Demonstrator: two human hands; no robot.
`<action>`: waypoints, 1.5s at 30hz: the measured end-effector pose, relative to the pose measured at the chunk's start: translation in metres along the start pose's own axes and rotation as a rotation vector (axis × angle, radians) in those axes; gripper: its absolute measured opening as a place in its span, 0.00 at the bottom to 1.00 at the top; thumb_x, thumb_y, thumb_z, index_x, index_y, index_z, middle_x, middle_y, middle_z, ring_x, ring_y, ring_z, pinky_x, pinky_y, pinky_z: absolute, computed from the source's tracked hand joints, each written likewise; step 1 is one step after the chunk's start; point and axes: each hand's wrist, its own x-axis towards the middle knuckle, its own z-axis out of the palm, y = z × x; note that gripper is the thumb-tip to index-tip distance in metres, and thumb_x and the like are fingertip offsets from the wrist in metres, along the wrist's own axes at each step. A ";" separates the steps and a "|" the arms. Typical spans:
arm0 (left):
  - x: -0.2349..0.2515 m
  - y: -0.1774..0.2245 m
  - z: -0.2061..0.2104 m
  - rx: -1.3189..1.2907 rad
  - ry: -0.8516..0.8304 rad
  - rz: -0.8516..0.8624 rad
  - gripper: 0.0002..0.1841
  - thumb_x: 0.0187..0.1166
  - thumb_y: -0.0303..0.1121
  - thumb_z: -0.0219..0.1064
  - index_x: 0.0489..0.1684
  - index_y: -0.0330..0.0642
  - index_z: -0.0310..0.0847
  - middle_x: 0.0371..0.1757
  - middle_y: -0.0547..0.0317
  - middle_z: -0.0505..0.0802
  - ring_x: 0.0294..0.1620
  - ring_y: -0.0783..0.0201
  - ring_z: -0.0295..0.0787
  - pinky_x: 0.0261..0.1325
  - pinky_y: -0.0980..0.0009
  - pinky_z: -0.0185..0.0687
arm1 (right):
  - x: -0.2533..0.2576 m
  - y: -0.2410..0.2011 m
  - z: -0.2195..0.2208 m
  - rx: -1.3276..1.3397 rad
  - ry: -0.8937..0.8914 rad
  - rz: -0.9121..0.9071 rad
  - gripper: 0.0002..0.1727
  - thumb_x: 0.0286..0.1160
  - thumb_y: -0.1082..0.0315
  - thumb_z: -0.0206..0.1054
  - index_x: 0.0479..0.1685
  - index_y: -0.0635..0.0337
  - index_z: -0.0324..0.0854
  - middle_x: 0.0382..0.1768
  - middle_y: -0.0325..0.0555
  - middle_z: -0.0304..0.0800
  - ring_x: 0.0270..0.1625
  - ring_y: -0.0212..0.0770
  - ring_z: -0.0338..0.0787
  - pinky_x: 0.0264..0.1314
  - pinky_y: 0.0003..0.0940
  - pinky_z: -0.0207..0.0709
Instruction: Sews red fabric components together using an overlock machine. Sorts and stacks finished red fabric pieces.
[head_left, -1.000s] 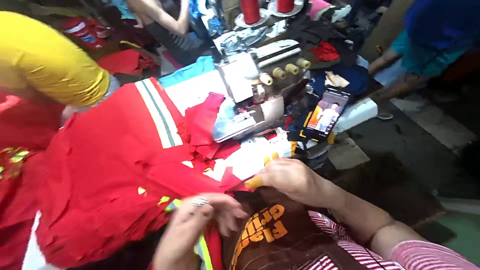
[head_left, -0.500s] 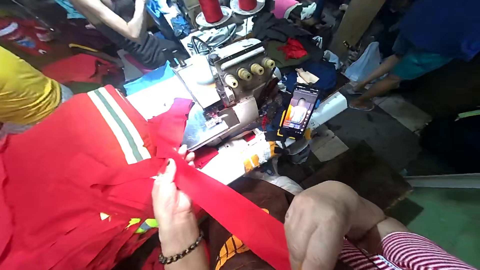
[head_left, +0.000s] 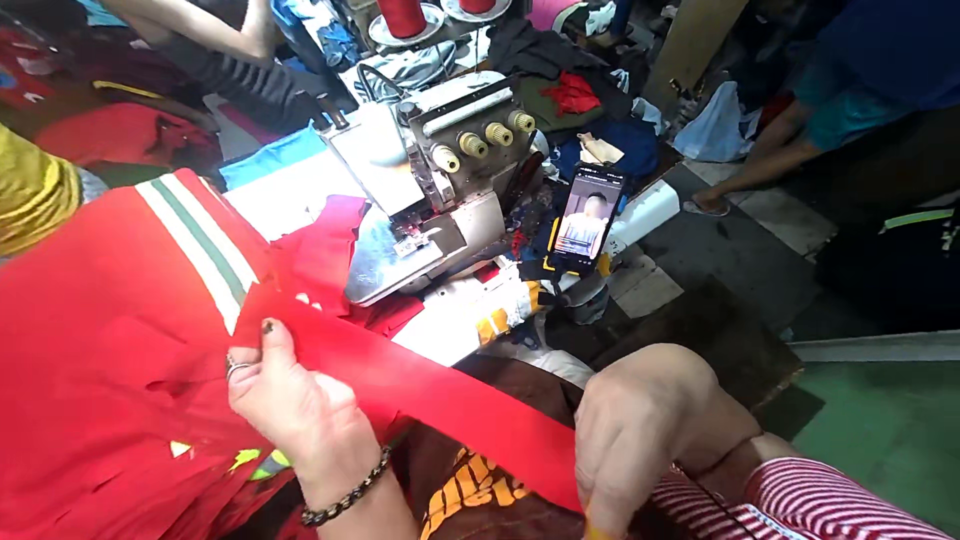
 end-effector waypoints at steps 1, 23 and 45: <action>-0.004 -0.003 0.003 0.007 -0.009 0.027 0.05 0.84 0.20 0.60 0.48 0.38 0.78 0.42 0.62 0.92 0.49 0.66 0.92 0.60 0.64 0.88 | 0.001 0.003 -0.001 -0.051 0.004 0.021 0.05 0.77 0.75 0.69 0.40 0.67 0.91 0.33 0.49 0.94 0.34 0.33 0.93 0.40 0.27 0.85; -0.088 -0.029 0.000 -0.200 -0.748 -0.204 0.11 0.73 0.14 0.68 0.49 0.33 0.89 0.46 0.54 0.97 0.47 0.65 0.95 0.57 0.66 0.91 | 0.052 0.071 -0.014 -0.797 0.744 0.303 0.09 0.70 0.78 0.73 0.48 0.66 0.89 0.43 0.46 0.89 0.46 0.33 0.90 0.49 0.26 0.87; -0.013 -0.019 -0.080 0.254 -0.468 -0.171 0.10 0.75 0.19 0.68 0.50 0.38 0.84 0.37 0.68 0.95 0.29 0.73 0.91 0.33 0.75 0.90 | 0.044 0.133 -0.059 -0.348 1.098 0.454 0.12 0.84 0.75 0.62 0.62 0.61 0.75 0.33 0.44 0.87 0.20 0.30 0.79 0.17 0.23 0.72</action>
